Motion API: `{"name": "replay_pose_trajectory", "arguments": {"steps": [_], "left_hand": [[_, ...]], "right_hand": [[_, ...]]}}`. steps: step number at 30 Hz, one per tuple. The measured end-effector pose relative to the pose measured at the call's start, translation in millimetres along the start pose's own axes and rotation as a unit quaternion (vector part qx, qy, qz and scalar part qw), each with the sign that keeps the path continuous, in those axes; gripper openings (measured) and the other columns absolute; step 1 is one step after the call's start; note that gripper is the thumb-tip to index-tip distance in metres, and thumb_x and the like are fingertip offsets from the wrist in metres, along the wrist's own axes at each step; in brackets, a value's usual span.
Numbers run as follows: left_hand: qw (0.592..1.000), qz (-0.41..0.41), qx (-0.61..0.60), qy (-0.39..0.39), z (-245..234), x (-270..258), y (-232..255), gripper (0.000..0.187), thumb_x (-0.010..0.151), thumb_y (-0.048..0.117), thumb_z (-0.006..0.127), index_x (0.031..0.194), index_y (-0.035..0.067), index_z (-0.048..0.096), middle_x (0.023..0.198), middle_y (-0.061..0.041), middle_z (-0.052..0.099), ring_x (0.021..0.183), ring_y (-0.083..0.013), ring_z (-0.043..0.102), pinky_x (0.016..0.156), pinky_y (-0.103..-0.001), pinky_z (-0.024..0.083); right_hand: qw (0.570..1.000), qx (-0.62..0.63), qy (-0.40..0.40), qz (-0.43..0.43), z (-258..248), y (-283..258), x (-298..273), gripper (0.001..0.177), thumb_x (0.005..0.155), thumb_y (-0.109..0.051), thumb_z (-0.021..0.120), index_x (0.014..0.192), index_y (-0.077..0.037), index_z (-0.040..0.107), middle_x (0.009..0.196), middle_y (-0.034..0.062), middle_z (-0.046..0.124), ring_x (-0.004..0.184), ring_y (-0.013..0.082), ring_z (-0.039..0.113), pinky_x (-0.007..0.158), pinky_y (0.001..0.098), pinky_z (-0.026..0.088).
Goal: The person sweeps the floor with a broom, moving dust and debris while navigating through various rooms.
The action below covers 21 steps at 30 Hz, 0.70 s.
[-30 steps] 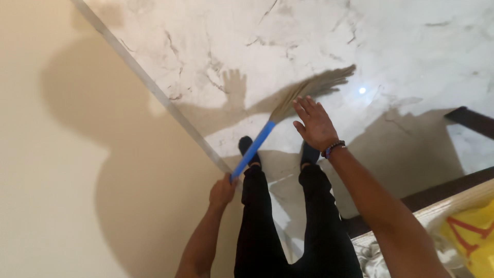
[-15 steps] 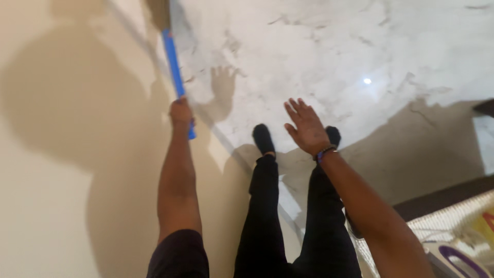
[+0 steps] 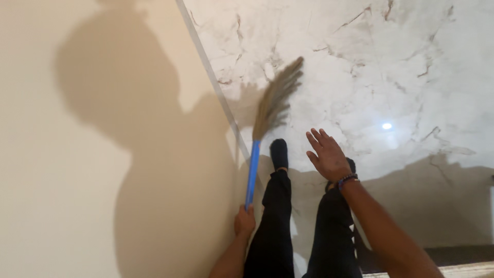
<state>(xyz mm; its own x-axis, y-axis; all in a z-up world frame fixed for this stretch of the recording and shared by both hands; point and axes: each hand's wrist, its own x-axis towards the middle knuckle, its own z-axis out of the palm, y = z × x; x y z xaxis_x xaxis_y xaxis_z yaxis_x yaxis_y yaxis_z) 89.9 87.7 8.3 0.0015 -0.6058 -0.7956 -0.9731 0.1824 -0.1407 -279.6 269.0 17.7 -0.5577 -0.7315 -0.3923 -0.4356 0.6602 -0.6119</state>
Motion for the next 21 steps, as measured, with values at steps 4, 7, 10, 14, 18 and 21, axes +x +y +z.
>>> {"name": "replay_pose_trajectory", "arguments": {"steps": [4, 7, 10, 14, 18, 21], "left_hand": [[0.992, 0.078, -0.053, 0.078, -17, 92, 68, 0.056, 0.104, 0.055, 0.043, 0.114, 0.004, 0.064, 0.111, -0.028, 0.07, 0.103, -0.049, 0.066, 0.089, -0.057, 0.054], [0.977, 0.125, -0.109, 0.137, -70, 194, 153, 0.066, 0.105, 0.063, 0.047, 0.101, 0.0, 0.065, 0.08, -0.022, 0.072, 0.064, -0.0305, 0.069, 0.066, -0.044, 0.055], [0.944, 0.155, -0.292, 0.016, -128, 231, 228, 0.06, 0.109, 0.053, 0.044, 0.084, -0.001, 0.057, 0.055, -0.011, 0.057, 0.04, -0.0223, 0.057, 0.041, -0.039, 0.051], [0.896, 0.248, -0.367, -0.032, -121, 159, 263, 0.047, 0.105, 0.047, 0.049, 0.084, 0.005, 0.053, 0.05, -0.005, 0.052, 0.035, -0.0186, 0.052, 0.032, -0.035, 0.044], [0.897, 0.285, -0.312, -0.125, -37, 45, 229, 0.042, 0.108, 0.045, 0.046, 0.1, 0.006, 0.059, 0.057, -0.002, 0.053, 0.04, -0.0122, 0.052, 0.035, -0.03, 0.044], [0.867, 0.319, -0.316, -0.219, 31, -22, 207, 0.042, 0.11, 0.039, 0.047, 0.109, 0.001, 0.064, 0.071, -0.004, 0.058, 0.055, -0.0123, 0.054, 0.046, -0.027, 0.042]], "right_hand": [[1.0, -0.021, -0.002, 0.021, 12, 16, -10, 0.063, 0.1, -0.034, 0.053, 0.156, -0.01, 0.038, 0.163, 0.0132, 0.036, 0.15, 0.0354, 0.03, 0.121, 0.0487, 0.027], [0.999, -0.02, 0.005, 0.028, 14, 22, -5, 0.063, 0.1, -0.035, 0.052, 0.157, -0.012, 0.037, 0.163, 0.0123, 0.036, 0.151, 0.0343, 0.031, 0.122, 0.0476, 0.027], [0.999, 0.002, 0.019, 0.03, 16, 18, -7, 0.063, 0.102, -0.037, 0.051, 0.158, -0.011, 0.035, 0.164, 0.0138, 0.036, 0.151, 0.0344, 0.031, 0.122, 0.0478, 0.026], [0.979, 0.172, 0.014, 0.106, 22, -5, -13, 0.068, 0.104, -0.042, 0.048, 0.161, -0.011, 0.028, 0.163, 0.0161, 0.035, 0.149, 0.0319, 0.034, 0.122, 0.0455, 0.024], [0.891, 0.417, 0.046, 0.175, 36, -31, -52, 0.073, 0.1, -0.047, 0.048, 0.16, -0.01, 0.029, 0.136, 0.0172, 0.063, 0.12, 0.0304, 0.063, 0.107, 0.0417, 0.048], [0.863, 0.43, 0.139, 0.227, 56, -48, -101, 0.067, 0.102, -0.046, 0.048, 0.156, -0.007, 0.037, 0.12, 0.0211, 0.066, 0.111, 0.0331, 0.062, 0.099, 0.0447, 0.05]]}}
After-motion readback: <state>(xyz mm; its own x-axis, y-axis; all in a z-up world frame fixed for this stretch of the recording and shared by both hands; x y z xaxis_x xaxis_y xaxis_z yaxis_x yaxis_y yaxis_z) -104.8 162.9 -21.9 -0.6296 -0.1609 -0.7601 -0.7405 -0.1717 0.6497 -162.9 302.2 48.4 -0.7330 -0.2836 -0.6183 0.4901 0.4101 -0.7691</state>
